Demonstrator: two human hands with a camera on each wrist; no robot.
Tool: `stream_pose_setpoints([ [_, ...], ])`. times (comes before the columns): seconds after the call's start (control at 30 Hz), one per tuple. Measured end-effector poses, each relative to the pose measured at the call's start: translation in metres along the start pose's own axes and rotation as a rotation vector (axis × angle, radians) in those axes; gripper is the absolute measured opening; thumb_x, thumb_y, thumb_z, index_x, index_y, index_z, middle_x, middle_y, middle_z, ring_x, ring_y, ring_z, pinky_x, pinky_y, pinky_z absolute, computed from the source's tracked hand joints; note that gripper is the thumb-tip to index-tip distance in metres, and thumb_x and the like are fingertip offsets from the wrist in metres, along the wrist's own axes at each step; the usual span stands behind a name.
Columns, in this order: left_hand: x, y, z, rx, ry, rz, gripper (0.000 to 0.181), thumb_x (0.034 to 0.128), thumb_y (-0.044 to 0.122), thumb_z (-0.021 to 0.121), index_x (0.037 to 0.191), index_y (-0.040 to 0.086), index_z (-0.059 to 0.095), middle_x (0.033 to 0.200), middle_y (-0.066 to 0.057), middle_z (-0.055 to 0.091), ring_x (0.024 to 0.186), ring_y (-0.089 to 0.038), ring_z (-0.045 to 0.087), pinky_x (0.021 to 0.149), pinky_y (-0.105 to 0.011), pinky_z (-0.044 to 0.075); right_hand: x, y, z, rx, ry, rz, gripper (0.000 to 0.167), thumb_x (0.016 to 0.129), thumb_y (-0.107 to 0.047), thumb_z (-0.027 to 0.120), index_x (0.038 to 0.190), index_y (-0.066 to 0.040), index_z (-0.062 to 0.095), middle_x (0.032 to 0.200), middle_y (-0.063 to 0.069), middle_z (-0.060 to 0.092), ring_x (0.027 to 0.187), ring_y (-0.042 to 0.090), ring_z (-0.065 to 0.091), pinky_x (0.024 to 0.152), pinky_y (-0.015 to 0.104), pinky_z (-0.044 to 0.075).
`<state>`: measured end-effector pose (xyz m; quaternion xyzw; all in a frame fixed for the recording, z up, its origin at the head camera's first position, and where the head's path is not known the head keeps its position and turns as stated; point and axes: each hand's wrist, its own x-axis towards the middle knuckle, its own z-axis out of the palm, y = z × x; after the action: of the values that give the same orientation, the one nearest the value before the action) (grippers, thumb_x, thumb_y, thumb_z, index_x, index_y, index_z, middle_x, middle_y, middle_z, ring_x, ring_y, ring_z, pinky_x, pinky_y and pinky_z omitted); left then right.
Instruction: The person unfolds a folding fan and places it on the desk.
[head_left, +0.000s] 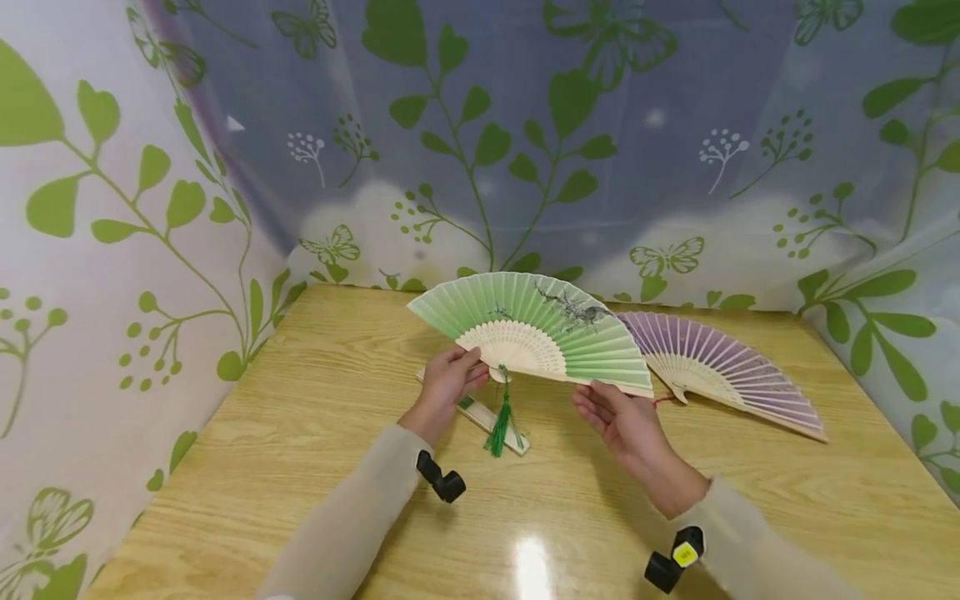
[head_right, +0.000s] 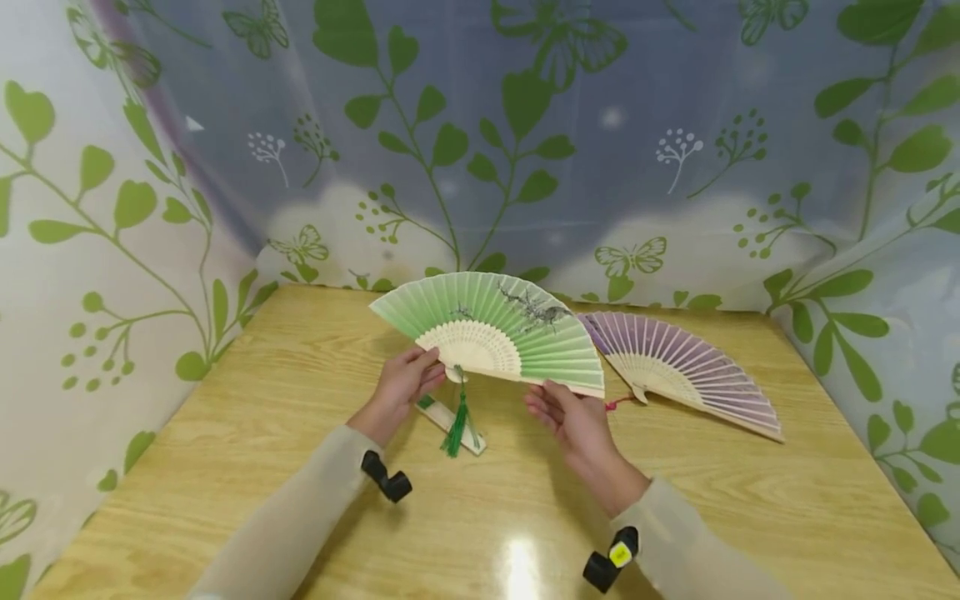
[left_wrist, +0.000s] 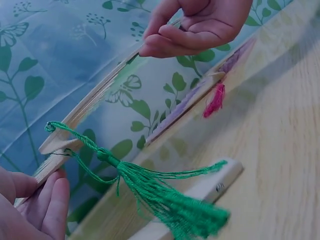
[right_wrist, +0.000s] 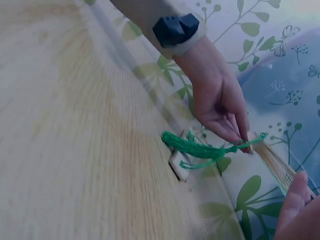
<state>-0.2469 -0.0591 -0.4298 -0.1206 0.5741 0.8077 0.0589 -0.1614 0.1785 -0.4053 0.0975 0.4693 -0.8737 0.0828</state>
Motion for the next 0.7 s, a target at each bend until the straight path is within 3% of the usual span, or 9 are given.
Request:
stream_pose_setpoints([
  [0.1,0.000,0.003,0.004,-0.008,-0.022,-0.002,0.011,0.0958,0.009,0.063,0.095,0.000,0.056,0.089,-0.009,0.062,0.069,-0.012,0.068,0.069,-0.024,0.059,-0.008,0.001,0.003,0.037,0.015,-0.021,0.025,0.103,-0.007,0.047,0.088,-0.009,0.068,0.087,0.004,0.073,0.081,0.013,0.071,0.076,0.019,0.057],
  [0.33,0.003,0.004,0.014,0.010,-0.051,0.003,0.010,0.0950,0.010,0.064,0.091,0.003,0.059,0.082,-0.005,0.063,0.066,-0.010,0.067,0.066,-0.022,0.059,-0.024,0.004,0.003,0.023,0.048,-0.028,0.026,0.103,-0.010,0.048,0.087,-0.012,0.069,0.088,-0.001,0.073,0.081,0.008,0.069,0.068,0.015,0.054],
  [0.7,0.010,-0.006,0.021,0.121,-0.116,-0.085,0.008,0.0943,0.007,0.064,0.091,0.000,0.061,0.072,-0.004,0.063,0.059,-0.007,0.065,0.060,-0.019,0.058,-0.034,0.018,-0.012,-0.026,0.053,-0.023,0.026,0.106,-0.016,0.039,0.087,-0.014,0.058,0.093,-0.004,0.072,0.087,0.009,0.067,0.069,0.016,0.050],
])
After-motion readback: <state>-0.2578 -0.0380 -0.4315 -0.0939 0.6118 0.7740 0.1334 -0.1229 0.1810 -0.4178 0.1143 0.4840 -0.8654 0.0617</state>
